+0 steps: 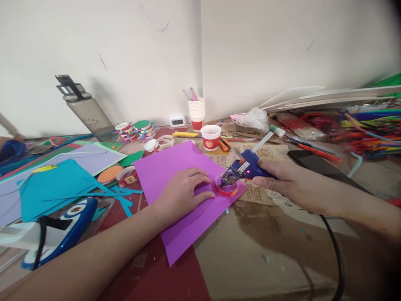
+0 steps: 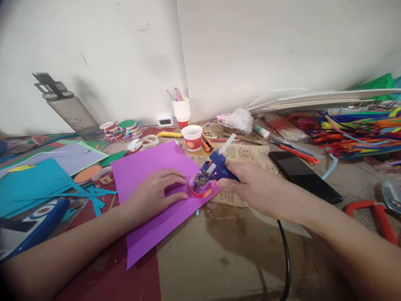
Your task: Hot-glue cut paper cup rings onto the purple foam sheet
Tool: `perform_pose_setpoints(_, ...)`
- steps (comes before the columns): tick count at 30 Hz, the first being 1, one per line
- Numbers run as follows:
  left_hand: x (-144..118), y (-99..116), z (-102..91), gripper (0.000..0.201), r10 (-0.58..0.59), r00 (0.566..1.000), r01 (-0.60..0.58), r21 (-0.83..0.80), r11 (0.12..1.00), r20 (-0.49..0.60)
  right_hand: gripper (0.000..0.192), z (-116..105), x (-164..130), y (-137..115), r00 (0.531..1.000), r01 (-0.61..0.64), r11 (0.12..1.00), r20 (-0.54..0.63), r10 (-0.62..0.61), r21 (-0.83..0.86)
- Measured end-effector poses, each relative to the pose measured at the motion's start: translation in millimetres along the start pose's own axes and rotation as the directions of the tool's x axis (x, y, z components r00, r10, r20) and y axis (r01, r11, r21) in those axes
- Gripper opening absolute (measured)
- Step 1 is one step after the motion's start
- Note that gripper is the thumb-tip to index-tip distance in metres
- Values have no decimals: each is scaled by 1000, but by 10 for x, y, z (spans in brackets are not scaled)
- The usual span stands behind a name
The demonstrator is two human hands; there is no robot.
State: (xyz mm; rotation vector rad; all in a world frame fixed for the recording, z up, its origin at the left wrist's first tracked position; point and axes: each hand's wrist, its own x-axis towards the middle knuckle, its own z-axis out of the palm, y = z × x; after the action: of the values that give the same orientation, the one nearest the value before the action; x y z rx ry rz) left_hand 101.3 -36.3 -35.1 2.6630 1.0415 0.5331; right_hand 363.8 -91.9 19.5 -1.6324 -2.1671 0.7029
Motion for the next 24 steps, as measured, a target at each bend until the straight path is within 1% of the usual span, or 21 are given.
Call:
perform_pose_setpoints(3, -22, 38, 5, 33, -4, 1000, 3, 71, 997, 8, 44, -51, -1, -21, 997, -66, 998, 28, 66, -1)
perform_pose_setpoints(7, -58, 138, -24, 31, -14, 1000, 10, 140, 990, 26, 44, -77, 16, 24, 997, -72, 997, -32, 71, -27)
perform_pose_setpoints(9, -65, 184, -85, 27, -34, 998, 27, 124, 992, 51, 44, -81, 17, 56, 998, -55, 998, -43, 55, -5)
perform_pose_setpoints(11, -55, 198, -175, 27, -62, 994, 55, 86, 995, 86, 43, -87, 14, 75, 999, -40, 999, -32, 40, 17)
perform_pose_setpoints(13, -24, 157, -264, 27, -88, 992, 86, 36, 996, 86, 42, -94, 11, 76, 999, -29, 999, -12, 30, 35)
perform_pose_setpoints(14, 0, 116, -297, 27, -81, 994, 80, 16, 997, 73, 42, -97, 11, 71, 1000, -29, 999, 2, 29, 44)
perform_pose_setpoints(16, 65, 3, -327, 25, -27, 999, 28, -10, 1000, 30, 43, -103, 13, 58, 999, -36, 997, 31, 34, 62)
perform_pose_setpoints(18, 149, -122, -314, 29, 57, 997, -57, -2, 998, 49, 47, -107, 16, 46, 998, -49, 997, 48, 46, 63)
perform_pose_setpoints(19, 197, -176, -300, 33, 98, 992, -99, 12, 995, 83, 49, -108, 18, 42, 998, -52, 997, 49, 49, 57)
perform_pose_setpoints(21, 301, -253, -275, 41, 130, 974, -144, 64, 988, 184, 49, -112, 18, 35, 999, -36, 998, 37, 35, 46)
perform_pose_setpoints(24, 455, -278, -268, 51, 186, 928, -226, 92, 970, 323, 45, -124, 12, 22, 1000, 0, 999, 21, 0, 35)
